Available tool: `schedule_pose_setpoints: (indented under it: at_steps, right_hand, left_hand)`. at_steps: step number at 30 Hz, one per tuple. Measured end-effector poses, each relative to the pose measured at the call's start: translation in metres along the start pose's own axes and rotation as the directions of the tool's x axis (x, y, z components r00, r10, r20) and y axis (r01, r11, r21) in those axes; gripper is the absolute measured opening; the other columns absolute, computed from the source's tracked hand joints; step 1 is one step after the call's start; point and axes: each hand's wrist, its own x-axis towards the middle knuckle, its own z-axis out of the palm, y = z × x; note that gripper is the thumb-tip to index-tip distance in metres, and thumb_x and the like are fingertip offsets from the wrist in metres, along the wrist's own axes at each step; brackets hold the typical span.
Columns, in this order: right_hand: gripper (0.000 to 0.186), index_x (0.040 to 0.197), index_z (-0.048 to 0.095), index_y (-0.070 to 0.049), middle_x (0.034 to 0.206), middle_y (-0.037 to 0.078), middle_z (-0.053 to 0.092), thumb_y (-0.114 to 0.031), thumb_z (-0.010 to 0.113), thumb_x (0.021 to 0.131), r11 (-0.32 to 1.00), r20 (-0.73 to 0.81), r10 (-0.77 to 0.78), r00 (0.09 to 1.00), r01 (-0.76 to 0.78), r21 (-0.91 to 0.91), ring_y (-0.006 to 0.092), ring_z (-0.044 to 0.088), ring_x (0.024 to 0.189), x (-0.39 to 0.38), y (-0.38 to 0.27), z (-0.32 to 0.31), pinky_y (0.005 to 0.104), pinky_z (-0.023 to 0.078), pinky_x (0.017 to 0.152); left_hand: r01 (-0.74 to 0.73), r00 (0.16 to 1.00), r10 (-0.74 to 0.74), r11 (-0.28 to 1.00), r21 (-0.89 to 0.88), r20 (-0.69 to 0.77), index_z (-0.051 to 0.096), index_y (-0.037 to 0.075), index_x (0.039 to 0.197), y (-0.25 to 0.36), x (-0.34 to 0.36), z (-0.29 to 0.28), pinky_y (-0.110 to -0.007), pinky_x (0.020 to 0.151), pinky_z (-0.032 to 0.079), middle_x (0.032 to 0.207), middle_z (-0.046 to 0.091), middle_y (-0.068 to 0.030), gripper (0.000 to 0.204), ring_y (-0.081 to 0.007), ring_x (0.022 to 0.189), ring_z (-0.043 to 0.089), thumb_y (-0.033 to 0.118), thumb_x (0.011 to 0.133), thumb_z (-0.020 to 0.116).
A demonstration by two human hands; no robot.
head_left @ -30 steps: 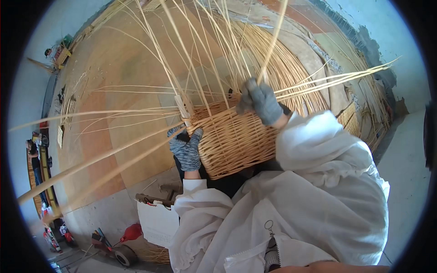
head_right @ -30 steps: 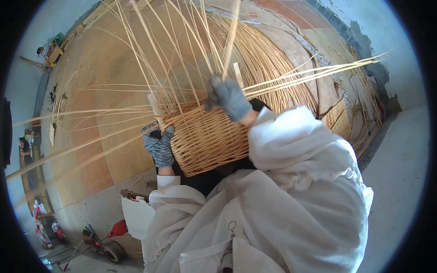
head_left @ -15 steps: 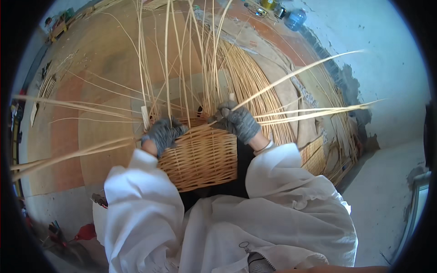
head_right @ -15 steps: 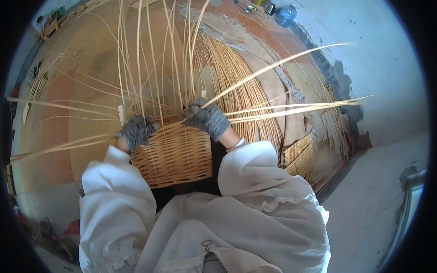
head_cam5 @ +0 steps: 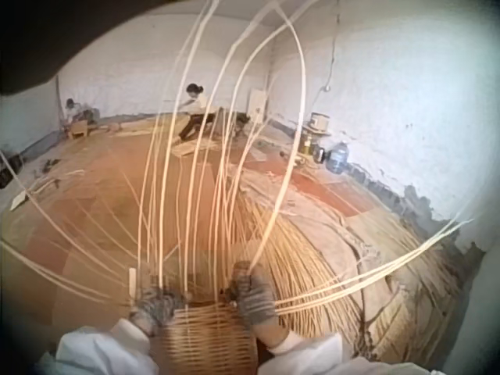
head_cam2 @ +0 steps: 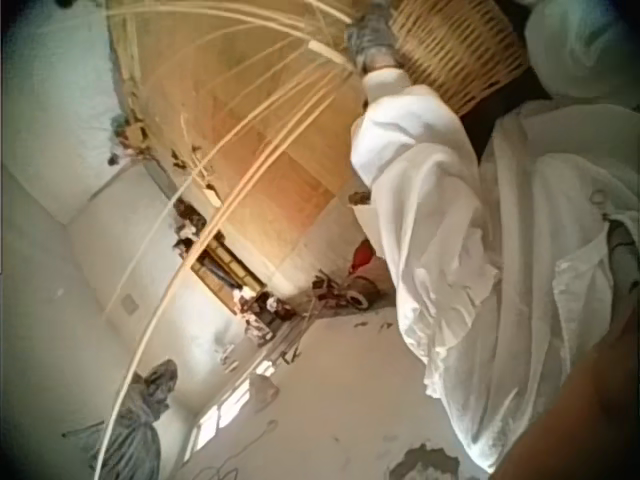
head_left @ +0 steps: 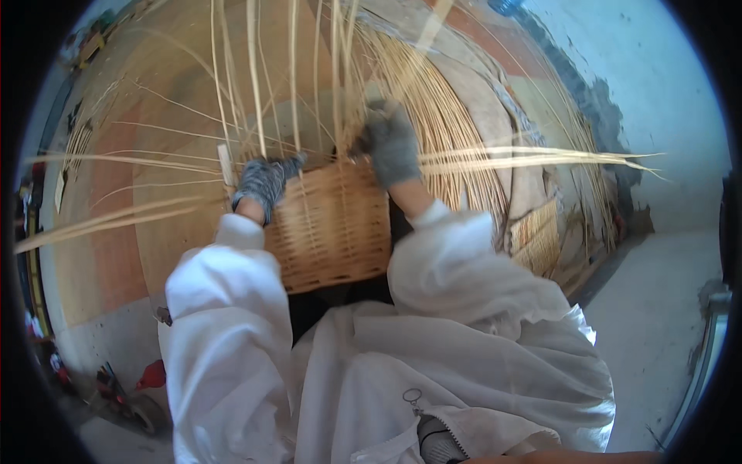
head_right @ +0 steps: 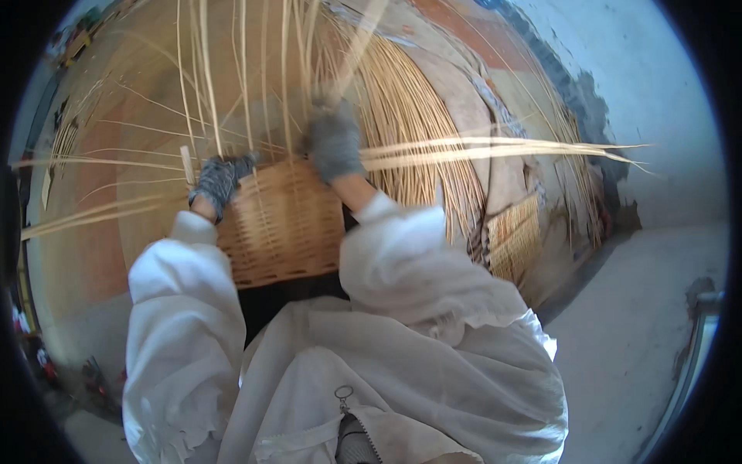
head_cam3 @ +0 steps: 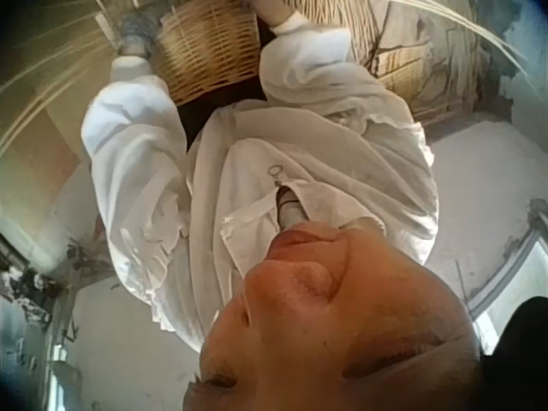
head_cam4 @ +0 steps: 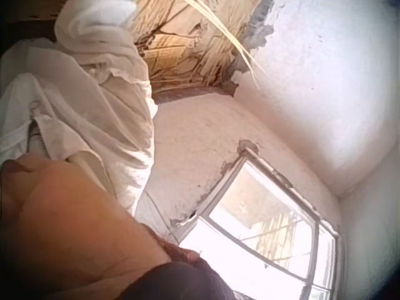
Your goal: The person sits on the floor and weaves a rectangular basket using thin wooden strips. They interlace the strips by hand, pulling them through the vertical frame to build up the basket's sides.
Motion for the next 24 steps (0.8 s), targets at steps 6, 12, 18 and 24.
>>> schedule_pose_setpoints:
  at_steps: [6, 12, 18, 24]
  right_hand:
    - [0.015, 0.095, 0.049, -0.004, 0.069, 0.006, 0.048, -0.018, 0.048, 0.09, 0.992, 0.215, -0.089, 0.973, 0.068, 0.102, 0.0212, 0.051, 0.055, 0.006, -0.024, -0.021, 0.0345, 0.052, 0.061]
    - [0.007, 0.08, 0.051, -0.005, 0.063, 0.007, 0.051, -0.009, 0.053, 0.085, 0.979, -0.022, 0.189, 0.982, -0.187, 0.081, 0.0239, 0.059, 0.065, 0.003, -0.051, -0.078, 0.0348, 0.052, 0.058]
    - [0.018, 0.097, 0.056, -0.002, 0.073, 0.014, 0.062, -0.011, 0.046, 0.086, 0.856, 0.419, 0.29, 0.86, -0.038, -0.515, 0.0219, 0.064, 0.068, 0.133, -0.041, -0.044, 0.0284, 0.051, 0.059]
    - [0.028, 0.114, 0.052, -0.007, 0.104, 0.018, 0.058, -0.017, 0.041, 0.09, -0.578, 0.55, 0.564, 0.616, 0.77, -0.27, 0.0267, 0.062, 0.087, 0.054, -0.031, -0.134, 0.0353, 0.052, 0.074]
  left_hand:
    - [0.23, 0.834, -0.199, 0.973, -0.003, -0.515, 0.04, -0.001, 0.124, 0.05, -0.016, -0.016, -0.036, 0.092, 0.041, 0.109, 0.057, -0.0207, 0.058, -0.0323, 0.103, 0.055, 0.021, 0.075, 0.063]
    - [-0.291, 0.954, 0.273, 0.943, -0.16, -0.125, 0.058, -0.002, 0.101, 0.056, 0.047, 0.028, -0.034, 0.079, 0.044, 0.091, 0.062, -0.0184, 0.036, -0.0257, 0.086, 0.059, 0.029, 0.084, 0.058]
    - [-0.118, 0.976, 0.054, 0.945, -0.305, -0.21, 0.058, 0.001, 0.102, 0.102, 0.021, 0.026, -0.033, 0.069, 0.047, 0.079, 0.06, -0.0184, 0.05, -0.0249, 0.073, 0.059, 0.047, 0.083, 0.053]
    - [-0.186, 0.654, 0.358, 0.93, 0.316, -0.667, 0.048, 0.008, 0.123, 0.085, -0.017, 0.094, -0.046, 0.089, 0.033, 0.105, 0.052, -0.0193, 0.072, -0.0323, 0.1, 0.047, 0.059, 0.072, 0.056]
